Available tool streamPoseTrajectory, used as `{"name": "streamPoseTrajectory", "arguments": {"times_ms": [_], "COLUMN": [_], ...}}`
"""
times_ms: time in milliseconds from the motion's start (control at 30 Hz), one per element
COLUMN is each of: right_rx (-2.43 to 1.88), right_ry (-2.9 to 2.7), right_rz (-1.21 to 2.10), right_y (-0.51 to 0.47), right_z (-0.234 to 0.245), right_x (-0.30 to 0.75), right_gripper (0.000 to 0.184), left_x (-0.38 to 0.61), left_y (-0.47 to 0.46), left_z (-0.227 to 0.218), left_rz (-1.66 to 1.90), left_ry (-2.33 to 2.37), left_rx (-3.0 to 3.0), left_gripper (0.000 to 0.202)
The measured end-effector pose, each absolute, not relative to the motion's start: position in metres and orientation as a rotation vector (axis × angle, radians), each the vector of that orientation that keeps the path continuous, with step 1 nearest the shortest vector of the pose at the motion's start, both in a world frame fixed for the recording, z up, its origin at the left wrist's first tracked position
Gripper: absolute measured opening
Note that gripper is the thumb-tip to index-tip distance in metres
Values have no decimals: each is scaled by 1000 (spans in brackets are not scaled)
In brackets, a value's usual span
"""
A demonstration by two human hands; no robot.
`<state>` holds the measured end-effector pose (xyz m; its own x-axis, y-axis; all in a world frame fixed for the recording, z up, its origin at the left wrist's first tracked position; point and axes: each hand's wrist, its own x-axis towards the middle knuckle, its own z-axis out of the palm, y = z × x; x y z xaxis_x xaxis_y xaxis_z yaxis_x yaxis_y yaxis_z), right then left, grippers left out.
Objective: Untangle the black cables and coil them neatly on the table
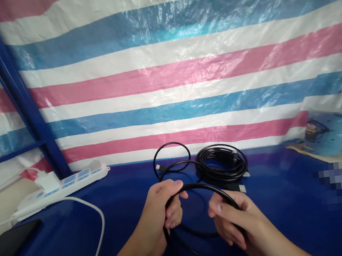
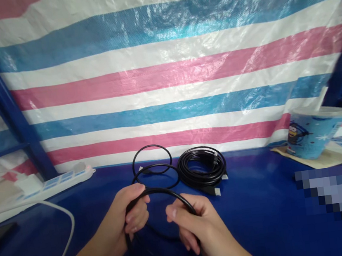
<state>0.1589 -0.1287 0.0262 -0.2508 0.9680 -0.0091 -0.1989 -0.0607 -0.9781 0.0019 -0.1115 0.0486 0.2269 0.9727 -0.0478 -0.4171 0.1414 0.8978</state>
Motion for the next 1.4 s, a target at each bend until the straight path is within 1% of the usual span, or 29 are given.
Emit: {"name": "streamPoseTrajectory", "arguments": {"times_ms": [100,233,300,367,533,600,667,733,800,900,967,1033,1133,1167,1233,1300,1400], "right_rx": [-965,-974,-965,-911,-683,-580,-448,-372,-437,-576,-587,-549,-402,-357,-319,-379,-557], "right_ry": [-1190,-1279,-1385,-1487,-1506,-1513,-1523,-1498,-1448,-1409,-1395,-1378,-1339,-1330,-1321,-1340,-1348], "right_rz": [1462,1460,1467,1497,1710,1727,1731,1765,1821,1916,1967,1984,2008,2015,2012,1956,1755], "right_y": [-130,-130,-129,-128,-130,-129,-126,-121,-115,-108,-107,-111,-120,-123,-127,-131,-139], "right_z": [26,28,32,37,31,21,8,-2,-7,-6,-2,2,6,8,10,13,16], "right_x": [159,162,164,166,166,161,155,147,142,141,144,148,153,154,154,152,145], "right_gripper": [44,46,44,42,33,37,48,54,52,40,39,48,67,68,62,56,47], "left_x": [3,3,2,1,-5,-3,2,8,12,13,12,11,10,10,10,12,19], "left_y": [-111,-114,-115,-116,-118,-121,-125,-127,-127,-125,-123,-123,-124,-124,-125,-127,-130], "left_z": [47,39,38,42,62,66,65,61,57,55,55,56,59,61,62,60,54], "left_rz": [1147,1013,978,1030,1377,1449,1451,1432,1442,1461,1451,1453,1448,1437,1439,1458,1454], "left_ry": [761,662,662,687,659,664,715,772,783,740,708,690,717,725,714,690,669], "left_rx": [914,1036,1091,1051,654,523,420,359,329,277,245,233,223,220,210,197,181], "left_gripper": [31,49,54,51,50,49,50,53,53,51,50,50,49,49,48,47,47]}}
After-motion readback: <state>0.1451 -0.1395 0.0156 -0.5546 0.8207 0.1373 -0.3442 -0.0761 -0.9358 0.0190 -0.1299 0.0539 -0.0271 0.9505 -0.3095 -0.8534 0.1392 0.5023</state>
